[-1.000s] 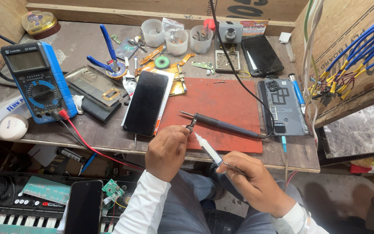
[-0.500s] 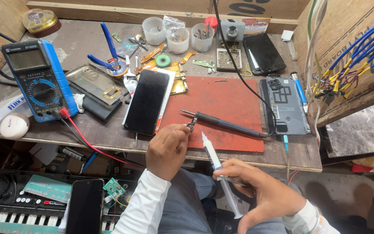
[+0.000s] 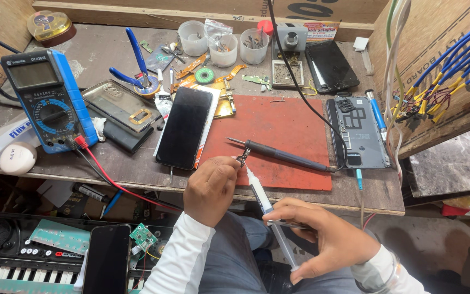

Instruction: The person sits at a cluttered repair workbench and solders a small electronic component, holding it with tweezers while applying a soldering iron. They reposition the part, use a syringe-like dispenser to apply material, and continue soldering and probing the component with hand tools.

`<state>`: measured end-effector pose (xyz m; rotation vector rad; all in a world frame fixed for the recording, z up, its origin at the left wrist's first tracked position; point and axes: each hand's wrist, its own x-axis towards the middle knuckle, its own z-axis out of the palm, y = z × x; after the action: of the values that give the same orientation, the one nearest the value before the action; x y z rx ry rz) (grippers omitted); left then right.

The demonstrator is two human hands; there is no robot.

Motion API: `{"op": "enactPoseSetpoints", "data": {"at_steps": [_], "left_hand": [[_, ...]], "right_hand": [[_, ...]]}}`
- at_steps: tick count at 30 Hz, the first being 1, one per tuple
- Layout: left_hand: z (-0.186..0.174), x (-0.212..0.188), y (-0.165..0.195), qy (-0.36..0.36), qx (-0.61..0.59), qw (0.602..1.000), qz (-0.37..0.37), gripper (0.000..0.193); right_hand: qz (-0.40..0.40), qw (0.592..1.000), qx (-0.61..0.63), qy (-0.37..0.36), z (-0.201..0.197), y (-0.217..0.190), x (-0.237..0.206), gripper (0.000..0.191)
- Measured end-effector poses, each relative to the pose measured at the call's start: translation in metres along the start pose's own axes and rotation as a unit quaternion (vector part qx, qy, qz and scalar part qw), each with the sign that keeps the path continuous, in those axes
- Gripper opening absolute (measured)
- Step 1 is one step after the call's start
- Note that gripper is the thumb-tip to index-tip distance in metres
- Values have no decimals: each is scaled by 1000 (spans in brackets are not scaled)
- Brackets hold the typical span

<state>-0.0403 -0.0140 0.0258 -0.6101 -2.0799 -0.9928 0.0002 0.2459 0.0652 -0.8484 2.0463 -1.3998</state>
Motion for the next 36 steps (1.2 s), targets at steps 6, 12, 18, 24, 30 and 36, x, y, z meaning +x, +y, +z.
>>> {"op": "enactPoseSetpoints", "data": {"at_steps": [6,12,18,24,30,36], "left_hand": [[-1,-1,-1,-4,-16,1000,-11,19],[-2,0,-1,-2,-9,1000,-4,19],[-1,0,-2,0,-6,1000,5,21],[-2,-1,-1,-4,-11,1000,-5,20],[-2,2,1,2,-12,1000,4,20],[-2,5,4,3,-26,1000,0,17]], "right_hand": [[22,1000,-7,1,1,1,2,93],[-35,999,-5,7,0,6,0,92],[20,999,48,10,1,10,0,92],[-22,999,35,10,0,11,-1,90],[4,998,57,8,0,11,-2,91],[8,999,46,9,-1,11,-2,93]]}}
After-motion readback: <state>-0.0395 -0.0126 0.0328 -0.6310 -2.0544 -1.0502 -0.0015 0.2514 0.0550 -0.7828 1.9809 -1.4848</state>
